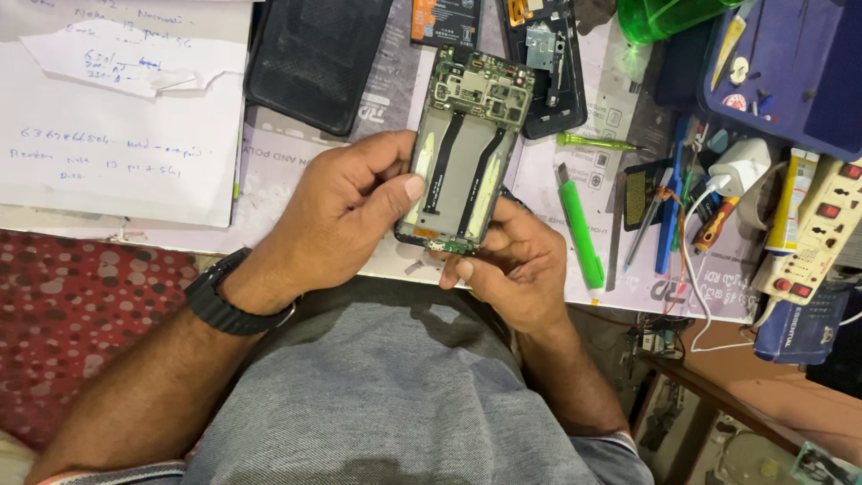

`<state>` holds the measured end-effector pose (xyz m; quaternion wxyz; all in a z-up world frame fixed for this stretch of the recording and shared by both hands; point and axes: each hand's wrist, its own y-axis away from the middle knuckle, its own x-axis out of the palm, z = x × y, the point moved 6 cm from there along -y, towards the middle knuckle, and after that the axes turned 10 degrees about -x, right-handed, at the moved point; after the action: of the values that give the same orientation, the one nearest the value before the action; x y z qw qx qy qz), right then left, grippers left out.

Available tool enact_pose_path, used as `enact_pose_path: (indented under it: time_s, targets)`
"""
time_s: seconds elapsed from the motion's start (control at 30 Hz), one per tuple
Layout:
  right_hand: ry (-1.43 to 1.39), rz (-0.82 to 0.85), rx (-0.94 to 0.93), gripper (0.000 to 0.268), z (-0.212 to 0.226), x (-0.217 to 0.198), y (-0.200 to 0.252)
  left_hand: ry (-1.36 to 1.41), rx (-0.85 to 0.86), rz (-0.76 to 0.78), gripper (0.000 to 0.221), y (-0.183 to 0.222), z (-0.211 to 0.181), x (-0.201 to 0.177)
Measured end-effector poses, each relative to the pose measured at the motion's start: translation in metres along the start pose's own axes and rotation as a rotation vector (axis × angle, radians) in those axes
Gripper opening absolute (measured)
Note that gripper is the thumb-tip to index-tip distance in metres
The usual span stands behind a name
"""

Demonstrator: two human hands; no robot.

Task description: The person disassembles a mobile phone on a workbench, using a screwdriver and a green plastic tool to detach internal components including the motherboard and connector cables.

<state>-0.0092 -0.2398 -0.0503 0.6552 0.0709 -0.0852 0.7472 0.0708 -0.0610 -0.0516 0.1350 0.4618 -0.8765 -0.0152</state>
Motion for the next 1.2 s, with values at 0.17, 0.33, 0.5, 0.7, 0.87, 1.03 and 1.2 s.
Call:
enact_pose_path:
  time_s: [0.17, 0.33, 0.5, 0.7, 0.87, 1.03, 1.2]
  targets:
    - [-0.037, -0.008, -0.008, 0.053, 0.002, 0.002, -0.001, 0.022, -0.05, -0.015, 0.036, -0.002, 0.0, 0.0]
    - [-0.032, -0.027, 0.021, 0.053, 0.0, 0.002, -0.001, 0.056, -0.029, 0.003, 0.034, -0.001, 0.0, 0.001]
    - [-0.025, -0.04, 0.049, 0.051, 0.003, 0.003, 0.001, 0.049, -0.066, -0.02, 0.03, -0.001, 0.002, 0.001]
    - [-0.018, 0.003, 0.052, 0.051, 0.003, 0.002, -0.001, 0.048, -0.039, -0.024, 0.029, -0.001, 0.0, 0.002]
    - [-0.042, 0.013, 0.048, 0.048, 0.001, 0.0, 0.002, 0.093, -0.081, -0.002, 0.031, -0.002, 0.004, 0.004]
    - [-0.054, 0.032, 0.003, 0.048, -0.001, 0.0, -0.001, 0.109, -0.091, 0.001, 0.032, -0.003, 0.009, 0.003]
    - [-0.043, 0.025, 0.017, 0.048, 0.001, 0.002, -0.002, 0.212, -0.066, 0.056, 0.032, -0.002, 0.01, 0.005]
